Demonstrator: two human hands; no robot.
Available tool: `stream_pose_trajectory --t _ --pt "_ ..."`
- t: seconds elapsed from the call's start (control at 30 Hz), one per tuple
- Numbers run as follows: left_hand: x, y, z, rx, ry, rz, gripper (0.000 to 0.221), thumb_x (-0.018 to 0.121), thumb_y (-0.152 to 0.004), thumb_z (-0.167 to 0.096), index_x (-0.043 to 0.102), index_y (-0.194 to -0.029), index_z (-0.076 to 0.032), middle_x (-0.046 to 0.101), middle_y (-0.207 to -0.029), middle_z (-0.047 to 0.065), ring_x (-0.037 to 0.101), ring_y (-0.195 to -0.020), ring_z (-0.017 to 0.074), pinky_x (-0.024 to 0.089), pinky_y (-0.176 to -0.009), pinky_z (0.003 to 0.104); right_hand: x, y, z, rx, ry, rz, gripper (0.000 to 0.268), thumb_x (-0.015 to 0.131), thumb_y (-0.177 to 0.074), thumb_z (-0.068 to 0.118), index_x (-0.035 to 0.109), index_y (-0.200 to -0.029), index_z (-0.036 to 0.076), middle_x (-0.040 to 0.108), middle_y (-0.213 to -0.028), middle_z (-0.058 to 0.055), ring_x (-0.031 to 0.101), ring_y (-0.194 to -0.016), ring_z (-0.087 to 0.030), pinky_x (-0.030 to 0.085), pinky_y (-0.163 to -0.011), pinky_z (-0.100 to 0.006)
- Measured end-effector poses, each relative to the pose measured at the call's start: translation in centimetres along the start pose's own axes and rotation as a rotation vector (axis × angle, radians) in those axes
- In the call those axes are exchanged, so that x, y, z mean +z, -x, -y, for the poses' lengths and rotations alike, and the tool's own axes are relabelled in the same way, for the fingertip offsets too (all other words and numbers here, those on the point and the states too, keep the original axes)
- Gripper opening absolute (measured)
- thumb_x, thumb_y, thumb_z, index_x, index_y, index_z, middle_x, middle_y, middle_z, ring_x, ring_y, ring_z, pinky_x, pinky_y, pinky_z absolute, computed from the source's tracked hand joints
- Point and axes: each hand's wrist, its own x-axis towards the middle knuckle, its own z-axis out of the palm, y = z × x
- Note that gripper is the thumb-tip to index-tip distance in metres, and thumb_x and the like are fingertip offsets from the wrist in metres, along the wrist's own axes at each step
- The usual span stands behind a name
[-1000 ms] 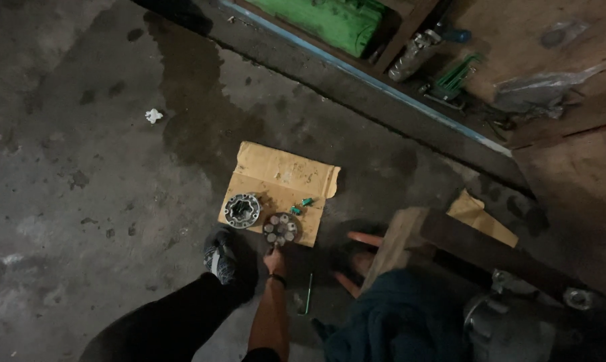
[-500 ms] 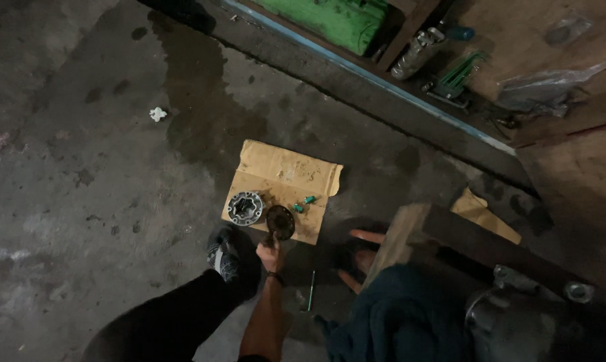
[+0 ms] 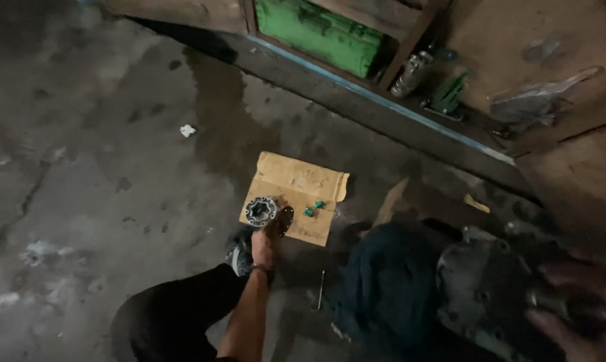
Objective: The person arranges small metal parts on a cardboard sheet, then places a dark cloth under a disassembled engine block. They insert small metal pins into the engine block and tighten them with a wrench.
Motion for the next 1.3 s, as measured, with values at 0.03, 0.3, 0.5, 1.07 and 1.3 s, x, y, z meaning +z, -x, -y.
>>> stream_pose_trajectory --t 0.03,0.3,0.5,1.07,1.3 --pt "-3.6 0.2 -4.3 0.033 0.097 0.037 0.034 0.062 -0.092 -0.034 0.073 -0.113 -0.011 0.075 -0.106 0.015 0.067 -0.087 0.0392 0.049 -0.073 0.048 0.7 -2.0 6.2 0.152 0.128 -0.088 0.065 0.085 -0.058 0.005 0.060 -0.118 0.007 0.062 -0.132 -0.011 0.066 -0.121 -0.030 0.056 -0.108 -0.048" --pt "-15.7 1.5 -10.9 0.557 -0.470 0.221 0.051 0.056 -0.095 -0.025 0.058 -0.142 -0.045 0.075 -0.118 0.000 0.071 -0.071 0.0311 0.055 -0.057 0.046 1.7 2.9 7.0 0.148 -0.048 -0.470 0.069 0.053 -0.086 -0.012 0.044 -0.154 -0.021 0.052 -0.143 -0.037 0.053 -0.124 -0.046 0.041 -0.109 -0.052" --pt "-24.2 4.5 -16.4 1.009 -0.449 0.212 0.044 0.071 -0.078 -0.010 0.059 -0.120 -0.012 0.072 -0.078 0.007 0.069 -0.060 0.0270 0.052 -0.051 0.041 16.1 11.7 -10.4 1.246 -1.457 0.159 0.015 0.056 -0.099 0.006 0.071 -0.102 0.006 0.058 -0.071 -0.008 0.048 -0.053 -0.017 0.044 -0.053 -0.042" --pt "-30.6 15.9 -27.8 1.633 -0.382 0.014 0.036 0.069 -0.084 -0.002 0.071 -0.120 0.000 0.065 -0.080 0.006 0.060 -0.065 0.0196 0.059 -0.067 0.039 14.8 -1.6 27.8 0.779 -1.266 -0.014 0.031 0.058 -0.097 0.014 0.076 -0.118 -0.001 0.075 -0.119 -0.009 0.065 -0.110 -0.021 0.041 -0.099 -0.039" --pt "-28.3 18.8 -29.7 1.664 -0.306 0.186 0.043 0.071 -0.086 -0.012 0.073 -0.128 -0.010 0.063 -0.079 0.001 0.060 -0.063 0.0133 0.052 -0.054 0.029 10.1 5.4 24.8 0.698 -1.291 -0.063 0.051 0.062 -0.091 0.015 0.065 -0.138 -0.005 0.074 -0.130 -0.018 0.068 -0.116 -0.027 0.051 -0.099 -0.042"
